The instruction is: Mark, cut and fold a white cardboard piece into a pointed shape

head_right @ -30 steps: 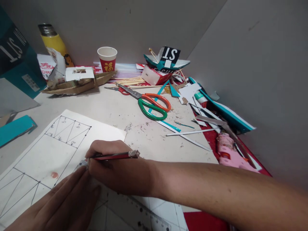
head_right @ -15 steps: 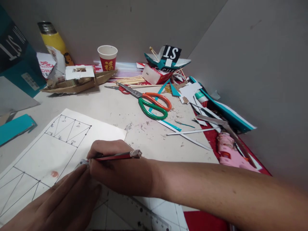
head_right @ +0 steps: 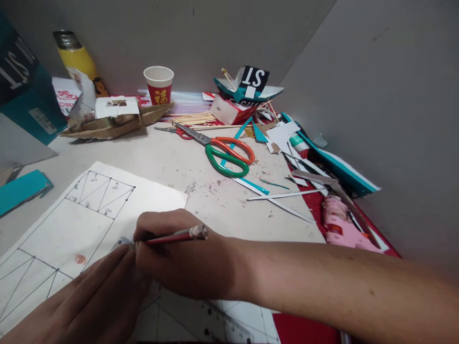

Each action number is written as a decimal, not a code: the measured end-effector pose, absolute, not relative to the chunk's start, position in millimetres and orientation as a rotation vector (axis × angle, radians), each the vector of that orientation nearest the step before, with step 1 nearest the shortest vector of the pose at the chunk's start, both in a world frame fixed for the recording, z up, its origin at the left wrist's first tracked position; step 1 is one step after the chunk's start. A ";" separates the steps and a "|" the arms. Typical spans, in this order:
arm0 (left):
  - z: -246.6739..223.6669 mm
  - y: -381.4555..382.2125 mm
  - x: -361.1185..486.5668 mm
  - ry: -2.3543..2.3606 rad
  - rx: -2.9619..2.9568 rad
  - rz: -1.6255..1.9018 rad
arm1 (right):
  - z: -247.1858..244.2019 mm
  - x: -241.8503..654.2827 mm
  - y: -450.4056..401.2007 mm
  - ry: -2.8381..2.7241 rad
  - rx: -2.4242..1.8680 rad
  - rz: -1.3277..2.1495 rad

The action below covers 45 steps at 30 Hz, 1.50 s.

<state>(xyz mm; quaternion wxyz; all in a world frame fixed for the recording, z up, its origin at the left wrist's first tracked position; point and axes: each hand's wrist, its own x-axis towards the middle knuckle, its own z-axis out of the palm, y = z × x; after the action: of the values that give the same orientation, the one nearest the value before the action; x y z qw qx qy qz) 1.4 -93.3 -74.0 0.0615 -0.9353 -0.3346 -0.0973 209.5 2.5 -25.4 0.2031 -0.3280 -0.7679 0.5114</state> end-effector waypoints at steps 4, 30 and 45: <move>-73.7 -92.8 0.9 -1.008 -2.843 -0.333 | -24.9 212.6 0.4 -2.143 -0.901 1.418; -73.2 -92.2 -1.4 -1.019 -2.881 -0.386 | -22.2 231.7 -13.9 -2.389 -0.974 1.281; -71.9 -90.5 -3.2 -0.957 -2.862 -0.375 | -20.7 237.5 -20.4 -2.410 -0.990 1.353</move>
<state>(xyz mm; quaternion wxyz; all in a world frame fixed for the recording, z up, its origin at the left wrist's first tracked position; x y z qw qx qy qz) -3.2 -90.5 -71.9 0.0504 -0.9400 -0.3142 -0.1233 237.5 -20.4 -20.7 0.1024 -0.3355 -0.8166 0.4585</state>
